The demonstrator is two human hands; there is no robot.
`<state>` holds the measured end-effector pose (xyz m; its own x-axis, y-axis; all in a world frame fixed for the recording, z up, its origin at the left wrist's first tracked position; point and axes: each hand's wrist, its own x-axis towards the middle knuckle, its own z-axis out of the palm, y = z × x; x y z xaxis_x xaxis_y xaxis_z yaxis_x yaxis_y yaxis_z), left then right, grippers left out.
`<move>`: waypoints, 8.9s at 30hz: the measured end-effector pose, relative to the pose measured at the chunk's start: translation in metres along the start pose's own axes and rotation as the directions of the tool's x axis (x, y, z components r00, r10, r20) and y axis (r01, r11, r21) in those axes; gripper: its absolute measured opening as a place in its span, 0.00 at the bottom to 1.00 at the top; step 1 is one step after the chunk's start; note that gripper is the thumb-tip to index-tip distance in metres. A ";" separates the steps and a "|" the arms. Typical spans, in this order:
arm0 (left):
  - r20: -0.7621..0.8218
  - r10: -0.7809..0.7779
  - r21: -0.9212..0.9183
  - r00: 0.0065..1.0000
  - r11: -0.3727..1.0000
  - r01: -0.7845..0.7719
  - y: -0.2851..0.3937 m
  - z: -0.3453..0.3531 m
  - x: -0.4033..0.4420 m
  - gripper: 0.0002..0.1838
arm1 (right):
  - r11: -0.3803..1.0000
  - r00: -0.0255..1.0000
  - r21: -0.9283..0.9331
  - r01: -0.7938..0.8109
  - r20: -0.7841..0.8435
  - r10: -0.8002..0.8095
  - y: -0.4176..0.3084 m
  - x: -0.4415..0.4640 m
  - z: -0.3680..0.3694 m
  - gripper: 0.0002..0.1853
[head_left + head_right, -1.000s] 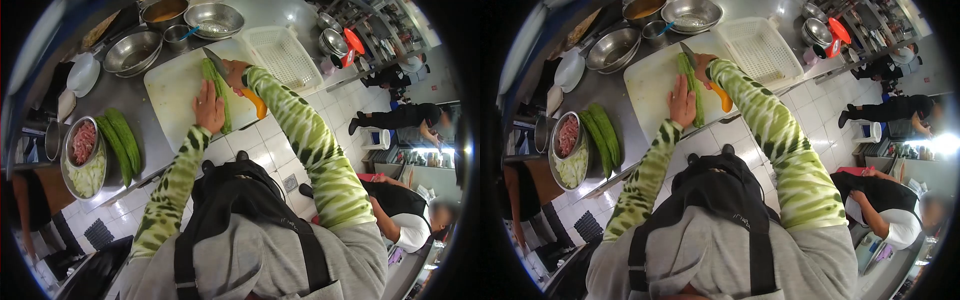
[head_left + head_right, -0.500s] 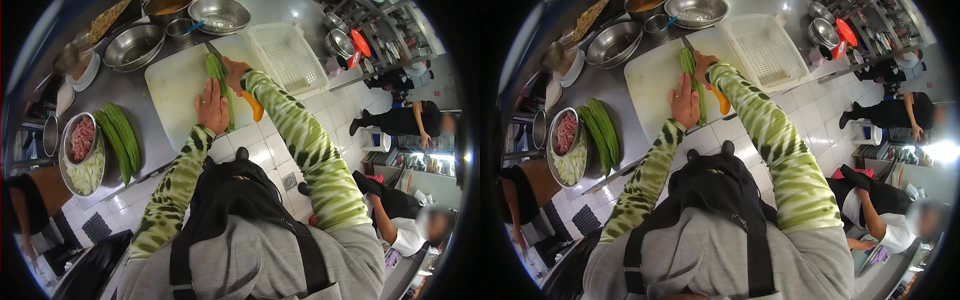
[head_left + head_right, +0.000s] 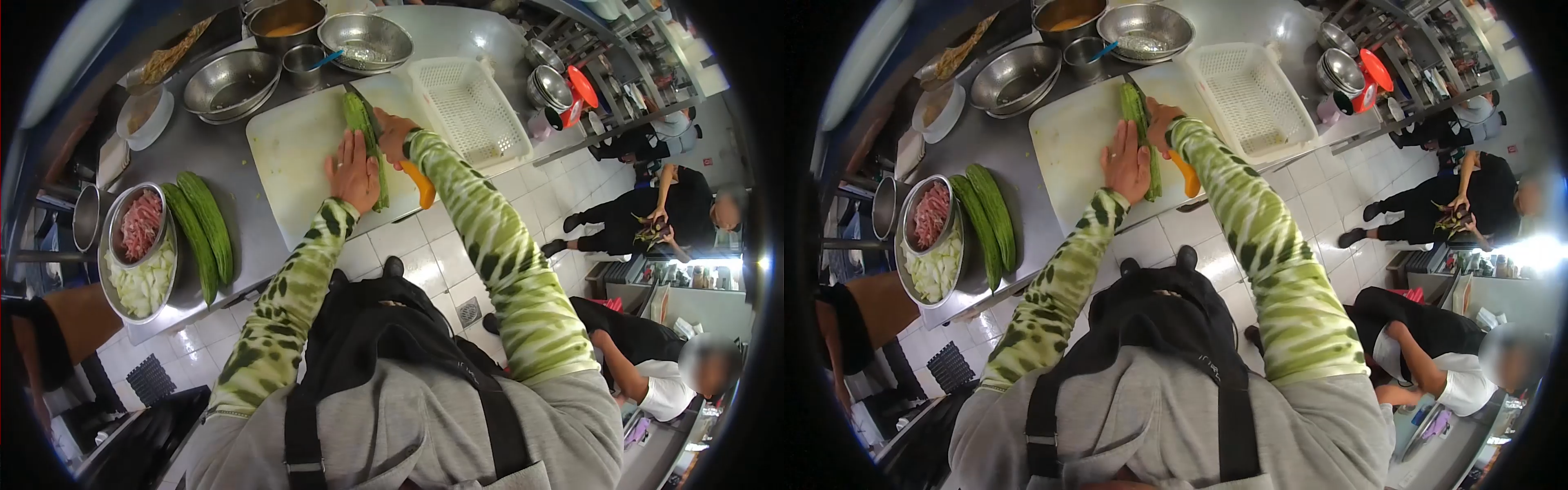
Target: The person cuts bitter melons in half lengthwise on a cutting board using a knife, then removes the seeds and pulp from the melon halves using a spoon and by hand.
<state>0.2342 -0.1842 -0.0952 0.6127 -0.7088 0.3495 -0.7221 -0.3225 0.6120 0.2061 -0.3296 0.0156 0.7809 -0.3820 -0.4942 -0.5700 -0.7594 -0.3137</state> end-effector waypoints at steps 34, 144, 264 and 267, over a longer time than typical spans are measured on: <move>-0.091 0.135 0.094 0.987 0.987 -0.127 -0.035 0.031 -0.031 0.31 | 0.979 0.998 0.199 -0.045 -0.041 0.054 -0.012 -0.107 0.062 0.42; -0.148 -0.723 -0.920 0.675 0.350 0.174 -0.071 -0.145 -0.077 0.27 | 0.980 0.982 -0.052 0.190 0.016 -0.189 -0.049 -0.117 0.118 0.47; 0.166 -0.135 -0.047 0.977 0.988 0.145 -0.079 -0.044 0.010 0.35 | 0.829 0.962 0.559 0.022 0.214 -0.169 0.024 -0.081 -0.009 0.39; 0.131 -0.124 -0.049 0.984 0.990 0.132 -0.080 -0.042 0.009 0.35 | 0.818 0.952 0.575 0.018 0.241 -0.190 0.024 -0.073 -0.016 0.39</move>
<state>0.3114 -0.1387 -0.1111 0.6502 -0.7394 0.1746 -0.6186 -0.3818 0.6867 0.1396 -0.3290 0.0570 0.7902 -0.0925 -0.6059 -0.5991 -0.3250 -0.7317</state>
